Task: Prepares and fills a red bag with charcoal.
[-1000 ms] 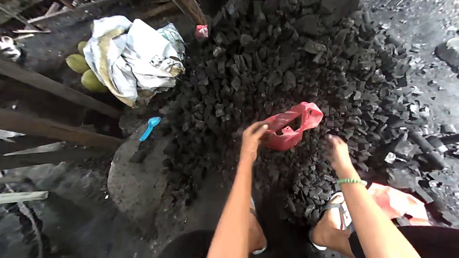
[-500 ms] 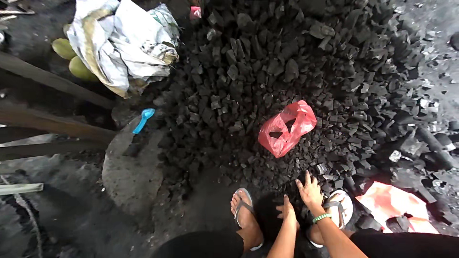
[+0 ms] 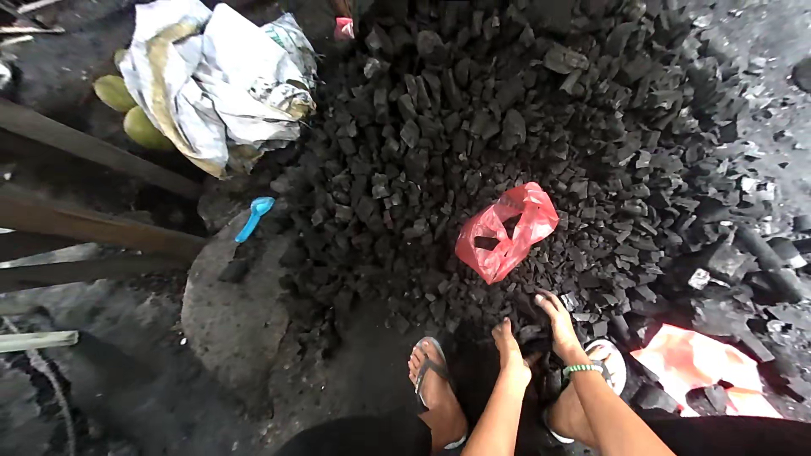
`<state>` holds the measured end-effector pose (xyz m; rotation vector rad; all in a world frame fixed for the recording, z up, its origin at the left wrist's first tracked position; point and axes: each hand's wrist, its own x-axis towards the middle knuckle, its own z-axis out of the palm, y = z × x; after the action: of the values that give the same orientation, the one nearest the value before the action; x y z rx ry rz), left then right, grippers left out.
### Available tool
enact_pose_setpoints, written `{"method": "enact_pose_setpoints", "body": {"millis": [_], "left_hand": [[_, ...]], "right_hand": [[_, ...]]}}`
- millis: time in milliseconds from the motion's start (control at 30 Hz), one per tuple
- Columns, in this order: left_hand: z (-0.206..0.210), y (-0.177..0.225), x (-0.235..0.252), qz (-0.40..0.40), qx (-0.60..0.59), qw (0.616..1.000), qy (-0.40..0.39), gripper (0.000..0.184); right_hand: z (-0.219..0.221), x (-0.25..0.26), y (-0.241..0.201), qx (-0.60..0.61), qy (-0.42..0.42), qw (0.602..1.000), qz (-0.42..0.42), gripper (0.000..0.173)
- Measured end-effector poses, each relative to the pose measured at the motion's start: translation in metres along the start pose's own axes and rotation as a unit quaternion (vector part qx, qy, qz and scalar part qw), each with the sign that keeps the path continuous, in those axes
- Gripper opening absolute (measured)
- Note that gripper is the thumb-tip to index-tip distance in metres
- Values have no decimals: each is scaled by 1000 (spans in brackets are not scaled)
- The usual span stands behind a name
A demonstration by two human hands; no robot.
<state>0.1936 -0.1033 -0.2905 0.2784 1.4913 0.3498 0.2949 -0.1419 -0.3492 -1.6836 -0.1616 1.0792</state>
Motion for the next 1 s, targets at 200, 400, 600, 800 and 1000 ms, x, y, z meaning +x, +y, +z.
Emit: {"method": "enact_pose_setpoints", "body": {"millis": [200,400,600,800,1000], "left_hand": [[26,37,-25,199,336,915,-99,54],[46,63,-76,289,589,706,-265,43],[34,109,-73,644,531,548,63,18],[30,182,-45,458,680,564,99,35],[22,206,-63,440,648,621,28,73]], "right_hand": [[18,-7,-16,300,64,947,99,47],[16,1,44,363,12,931,-35,69],[36,-16,-52,532,97,836,95,48],[41,-22,-126,563,18,825,47,53],[73,-21,-198,489,-124,863,-18,49]]}}
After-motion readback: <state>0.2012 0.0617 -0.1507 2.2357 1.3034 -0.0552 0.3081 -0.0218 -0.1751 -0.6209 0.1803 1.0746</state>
